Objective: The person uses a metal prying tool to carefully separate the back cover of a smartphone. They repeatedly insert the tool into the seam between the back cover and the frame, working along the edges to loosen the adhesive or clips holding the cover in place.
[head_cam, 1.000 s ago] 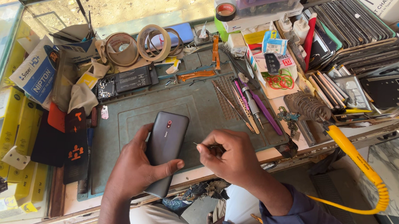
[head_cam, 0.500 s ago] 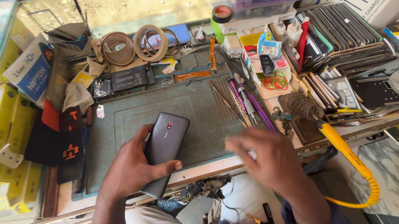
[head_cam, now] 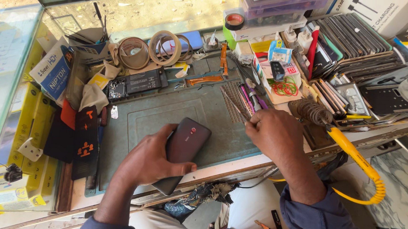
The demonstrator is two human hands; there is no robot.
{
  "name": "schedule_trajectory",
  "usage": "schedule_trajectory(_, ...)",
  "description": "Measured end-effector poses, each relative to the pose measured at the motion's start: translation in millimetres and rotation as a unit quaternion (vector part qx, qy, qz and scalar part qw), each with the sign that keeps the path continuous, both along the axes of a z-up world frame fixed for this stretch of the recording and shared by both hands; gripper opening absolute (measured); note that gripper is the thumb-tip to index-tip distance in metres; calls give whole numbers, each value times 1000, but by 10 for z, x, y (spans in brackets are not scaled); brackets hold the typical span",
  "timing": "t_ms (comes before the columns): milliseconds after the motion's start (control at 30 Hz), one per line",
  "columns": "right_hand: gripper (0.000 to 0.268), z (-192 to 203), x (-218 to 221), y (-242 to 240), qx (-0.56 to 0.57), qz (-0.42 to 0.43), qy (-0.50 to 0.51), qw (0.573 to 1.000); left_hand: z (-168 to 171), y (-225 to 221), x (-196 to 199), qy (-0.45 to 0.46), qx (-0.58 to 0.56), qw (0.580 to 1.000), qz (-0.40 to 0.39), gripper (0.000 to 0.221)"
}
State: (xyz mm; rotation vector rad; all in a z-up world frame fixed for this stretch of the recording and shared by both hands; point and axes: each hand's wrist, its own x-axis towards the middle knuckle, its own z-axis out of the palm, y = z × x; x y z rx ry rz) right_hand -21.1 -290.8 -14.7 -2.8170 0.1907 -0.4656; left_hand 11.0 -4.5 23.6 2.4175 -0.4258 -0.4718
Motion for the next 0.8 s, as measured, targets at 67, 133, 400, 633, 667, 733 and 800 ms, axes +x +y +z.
schedule_trajectory(67,18,-1,-1,30,36,-7,6,999,50,-27,8,-29,36,998,-41,118)
schedule_trajectory(133,19,-1,-53,27,71,11,-13,997,65,-37,41,-24,75,995,-57,116)
schedule_trajectory(400,17,-73,-163,-70,118,74,1,990,132,-10,87,-125,162,971,-125,97)
schedule_trajectory(633,31,-4,-188,-155,207,95,47,973,76,43,55,-218,58,966,-127,90)
schedule_trajectory(667,34,-3,-198,-163,207,90,67,972,41,47,51,-231,41,963,-130,87)
schedule_trajectory(733,37,-9,-193,-166,181,146,32,972,-14,74,19,-248,47,958,-134,73)
schedule_trajectory(800,38,-3,-177,-160,145,160,22,976,-53,104,-9,-270,36,952,-136,66)
